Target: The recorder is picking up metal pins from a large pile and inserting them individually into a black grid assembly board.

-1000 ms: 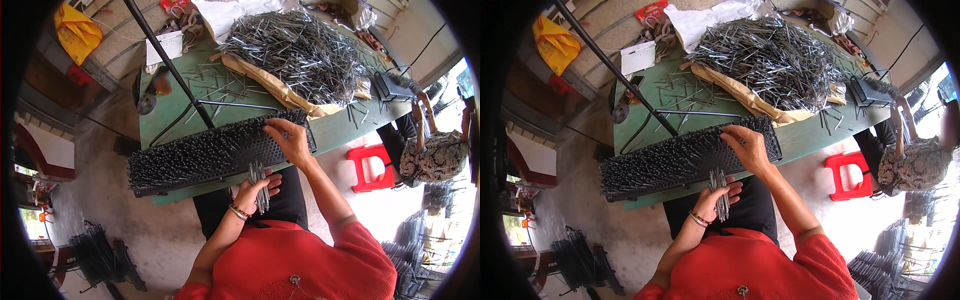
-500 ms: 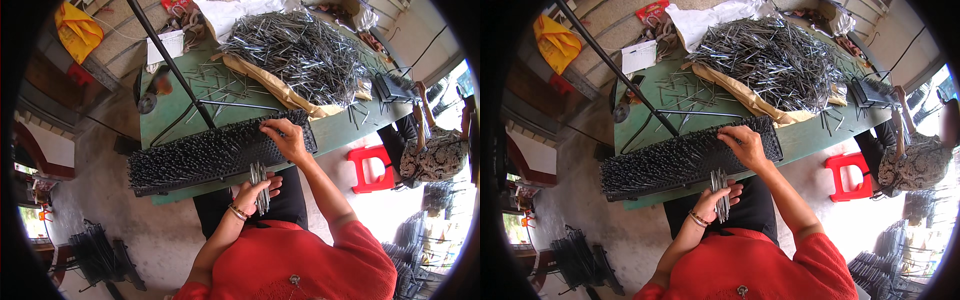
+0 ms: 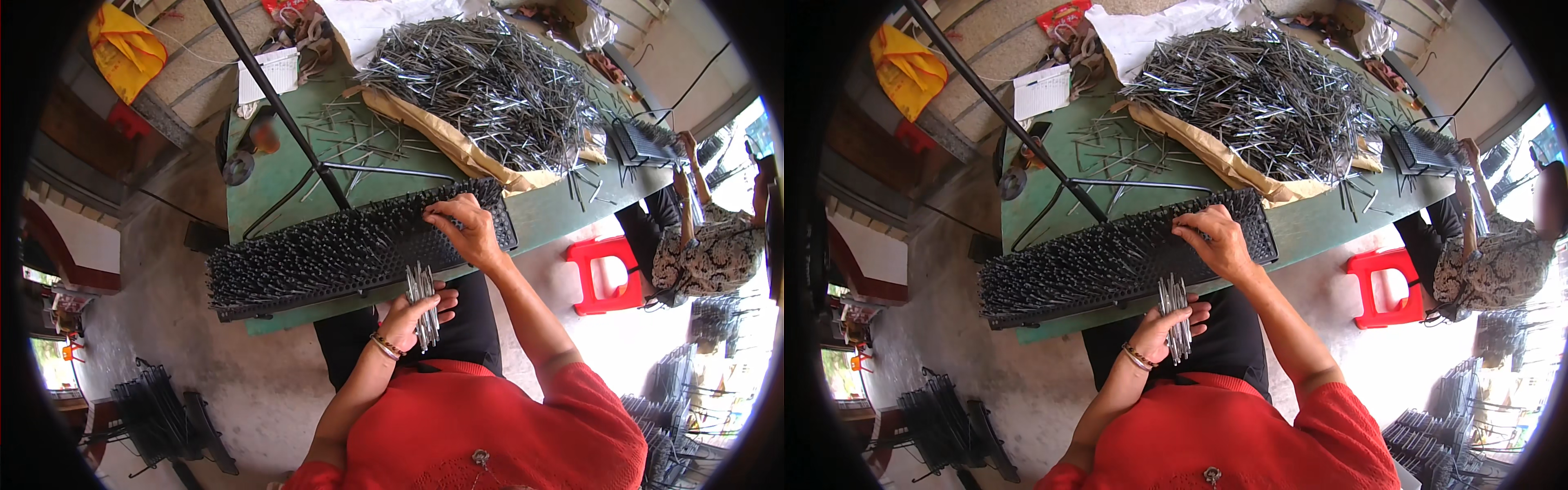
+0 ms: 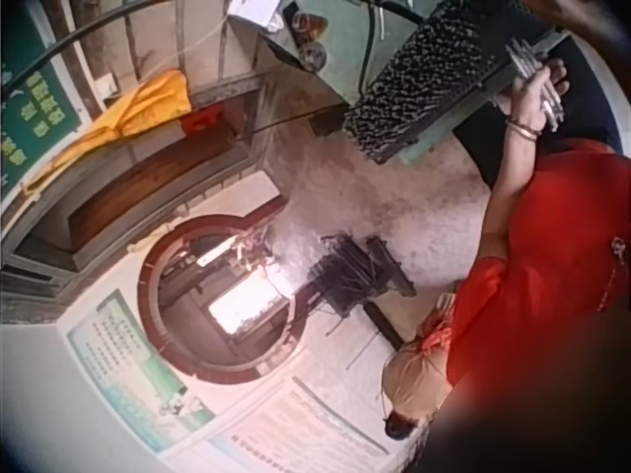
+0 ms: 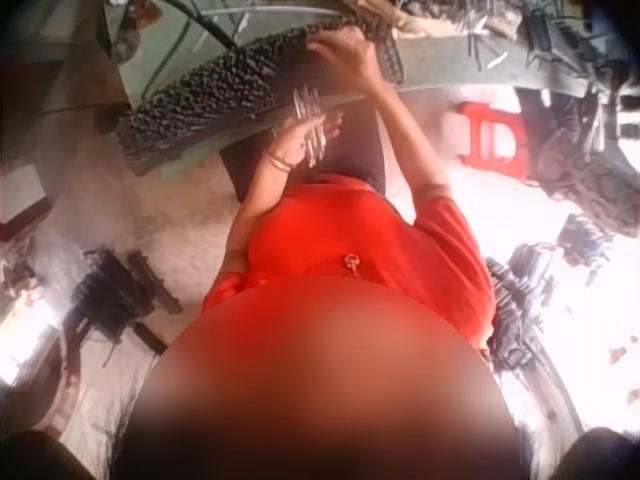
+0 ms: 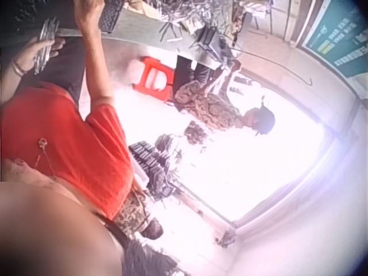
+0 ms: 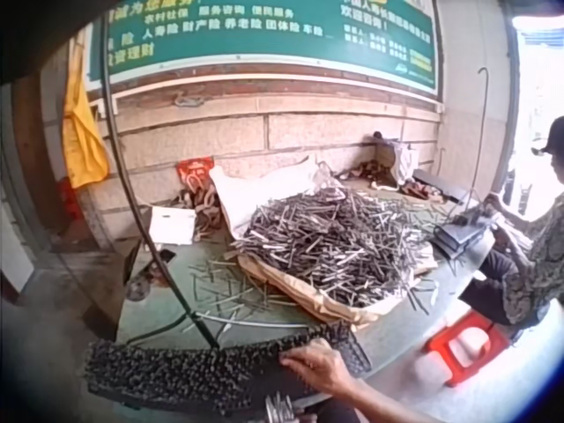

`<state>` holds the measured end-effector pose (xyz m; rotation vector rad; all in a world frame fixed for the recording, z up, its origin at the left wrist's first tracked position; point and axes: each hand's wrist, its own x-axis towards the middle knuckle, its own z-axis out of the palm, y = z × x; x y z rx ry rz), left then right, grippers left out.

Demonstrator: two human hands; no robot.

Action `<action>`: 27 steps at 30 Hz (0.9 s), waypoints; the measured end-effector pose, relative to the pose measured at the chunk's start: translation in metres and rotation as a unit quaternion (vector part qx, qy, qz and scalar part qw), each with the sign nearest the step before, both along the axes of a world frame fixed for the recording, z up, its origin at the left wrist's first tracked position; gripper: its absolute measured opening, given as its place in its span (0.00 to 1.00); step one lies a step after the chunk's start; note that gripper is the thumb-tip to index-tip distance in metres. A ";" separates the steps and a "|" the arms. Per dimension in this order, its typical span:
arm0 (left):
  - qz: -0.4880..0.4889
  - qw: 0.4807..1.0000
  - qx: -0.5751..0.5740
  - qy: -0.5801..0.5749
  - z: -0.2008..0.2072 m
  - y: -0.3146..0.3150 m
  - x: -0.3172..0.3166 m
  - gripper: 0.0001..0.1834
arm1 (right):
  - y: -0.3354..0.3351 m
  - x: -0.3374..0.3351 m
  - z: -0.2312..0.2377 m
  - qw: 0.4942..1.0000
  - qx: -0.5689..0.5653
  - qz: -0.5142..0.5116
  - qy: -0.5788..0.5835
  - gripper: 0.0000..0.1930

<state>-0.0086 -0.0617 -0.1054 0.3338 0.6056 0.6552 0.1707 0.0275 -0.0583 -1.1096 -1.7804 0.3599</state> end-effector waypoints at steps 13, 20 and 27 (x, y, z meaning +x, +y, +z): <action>-0.011 1.000 0.008 0.009 0.004 -0.001 0.001 0.19 | -0.001 -0.005 -0.003 0.999 0.027 0.005 -0.045 0.09; -0.011 1.000 0.009 0.013 0.002 -0.002 0.001 0.20 | -0.002 -0.011 -0.004 0.995 0.047 0.018 -0.091 0.15; -0.016 1.000 0.014 0.011 0.002 -0.001 0.001 0.20 | -0.003 -0.014 -0.006 0.987 0.077 0.040 -0.135 0.14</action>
